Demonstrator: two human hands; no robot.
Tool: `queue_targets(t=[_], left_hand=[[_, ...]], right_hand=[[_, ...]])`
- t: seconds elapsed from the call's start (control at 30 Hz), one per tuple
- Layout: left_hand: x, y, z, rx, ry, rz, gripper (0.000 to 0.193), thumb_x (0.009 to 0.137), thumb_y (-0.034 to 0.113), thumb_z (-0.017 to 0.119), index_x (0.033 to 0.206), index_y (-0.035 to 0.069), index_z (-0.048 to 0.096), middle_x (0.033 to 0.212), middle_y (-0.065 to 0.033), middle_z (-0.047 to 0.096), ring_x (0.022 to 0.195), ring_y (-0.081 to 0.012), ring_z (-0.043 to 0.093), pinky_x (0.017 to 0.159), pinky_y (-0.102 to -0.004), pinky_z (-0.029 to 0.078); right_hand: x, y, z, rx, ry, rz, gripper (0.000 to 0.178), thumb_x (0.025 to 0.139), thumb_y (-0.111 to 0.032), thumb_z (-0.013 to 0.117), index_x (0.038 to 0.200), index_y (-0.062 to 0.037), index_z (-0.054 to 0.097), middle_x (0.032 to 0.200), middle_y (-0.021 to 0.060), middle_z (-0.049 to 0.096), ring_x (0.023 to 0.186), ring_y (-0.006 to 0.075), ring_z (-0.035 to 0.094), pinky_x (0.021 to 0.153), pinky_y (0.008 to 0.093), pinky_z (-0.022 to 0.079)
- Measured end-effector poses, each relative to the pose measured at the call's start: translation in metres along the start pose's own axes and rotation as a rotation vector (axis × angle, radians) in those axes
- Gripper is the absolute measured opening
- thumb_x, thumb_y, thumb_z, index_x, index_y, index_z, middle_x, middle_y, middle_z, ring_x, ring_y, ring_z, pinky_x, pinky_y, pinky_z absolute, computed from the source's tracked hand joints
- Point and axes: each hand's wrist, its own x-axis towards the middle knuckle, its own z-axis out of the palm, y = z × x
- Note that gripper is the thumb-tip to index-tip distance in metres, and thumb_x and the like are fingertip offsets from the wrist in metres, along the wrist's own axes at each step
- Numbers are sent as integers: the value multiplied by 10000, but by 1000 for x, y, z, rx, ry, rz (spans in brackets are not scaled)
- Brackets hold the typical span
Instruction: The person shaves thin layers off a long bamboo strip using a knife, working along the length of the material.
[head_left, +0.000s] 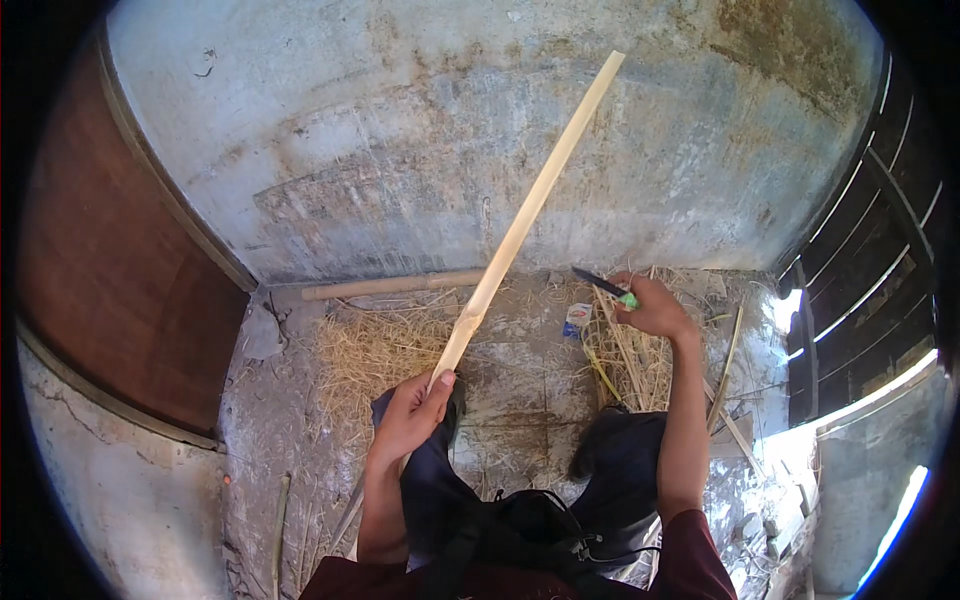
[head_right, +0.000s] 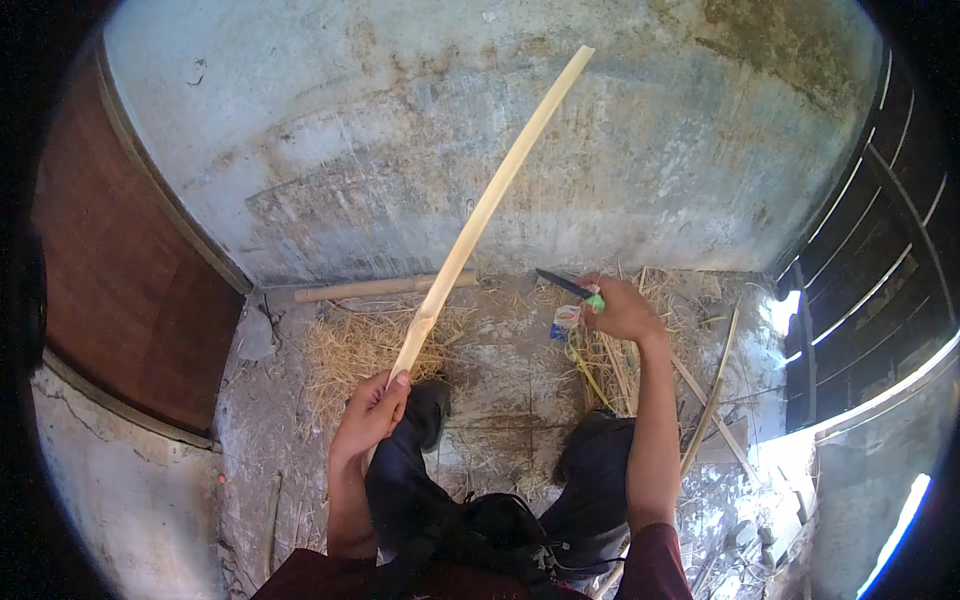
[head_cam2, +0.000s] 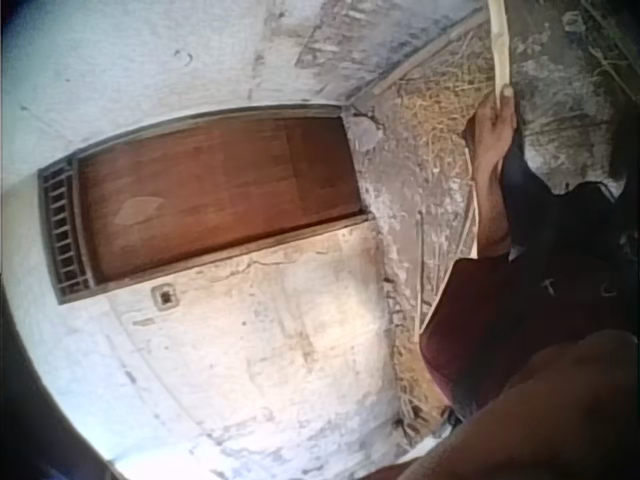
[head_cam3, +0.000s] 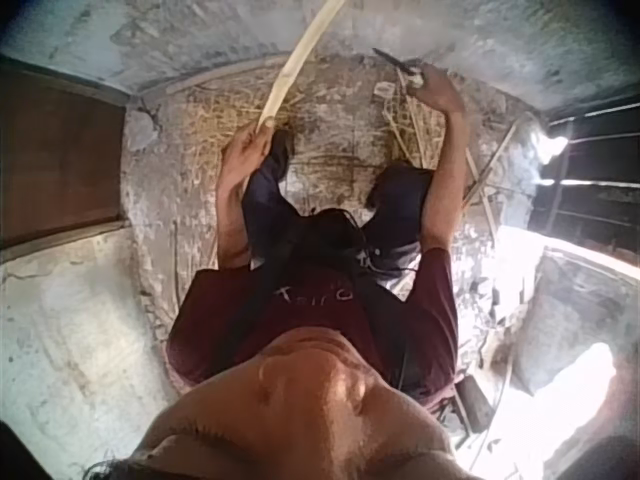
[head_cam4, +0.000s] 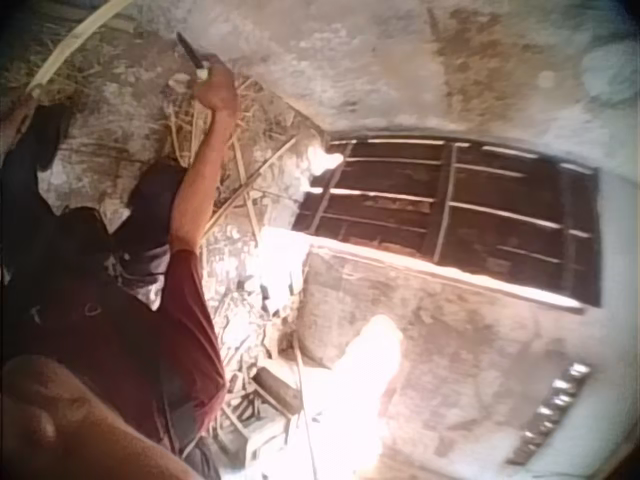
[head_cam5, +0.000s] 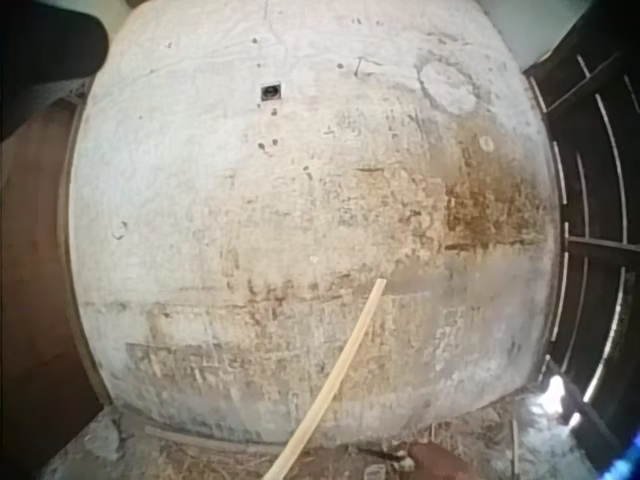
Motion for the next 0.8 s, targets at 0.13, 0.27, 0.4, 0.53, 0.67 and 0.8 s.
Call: queue_targets(t=[0.13,0.27,0.4,0.53,0.67,0.8], left_hand=[[0,0,6,67,9,35,421,1149,395,534,861,89,567,643,54,488,503,-32,410,464,-247,320],[3,-8,17,135,55,113,407,1120,382,602,962,10,657,651,8,512,599,-74,459,539,-304,363],[-3,1,22,211,51,150,369,1121,348,603,972,16,660,704,8,585,624,-77,546,567,-291,421],[-2,2,25,223,20,175,369,1111,354,617,1000,7,676,718,-11,610,634,-89,566,578,-300,443],[-3,-2,24,235,-34,138,344,1103,337,631,1037,2,674,722,-13,610,637,-90,571,574,-303,445],[-2,1,17,285,-134,22,350,1088,352,654,1128,4,638,722,-89,611,662,-135,593,625,-349,495]], right_hand=[[7,-6,13,69,99,14,548,892,-233,775,1377,-20,636,1076,194,761,988,329,727,912,419,554],[17,-31,19,555,215,-40,479,996,-310,730,1389,-48,647,1021,116,783,749,167,683,733,325,551],[9,-88,9,1043,69,153,390,1051,-317,700,1351,-67,693,913,47,760,540,23,417,521,229,360],[6,-108,24,1230,55,89,332,1058,-266,701,1301,-41,722,815,11,704,498,13,304,468,229,240],[8,-100,41,1055,51,77,328,998,-310,785,1226,-74,794,676,-70,587,525,23,310,493,255,234],[7,-108,44,1009,98,78,282,986,-289,802,1168,-75,819,627,-101,487,531,24,329,495,261,238]])
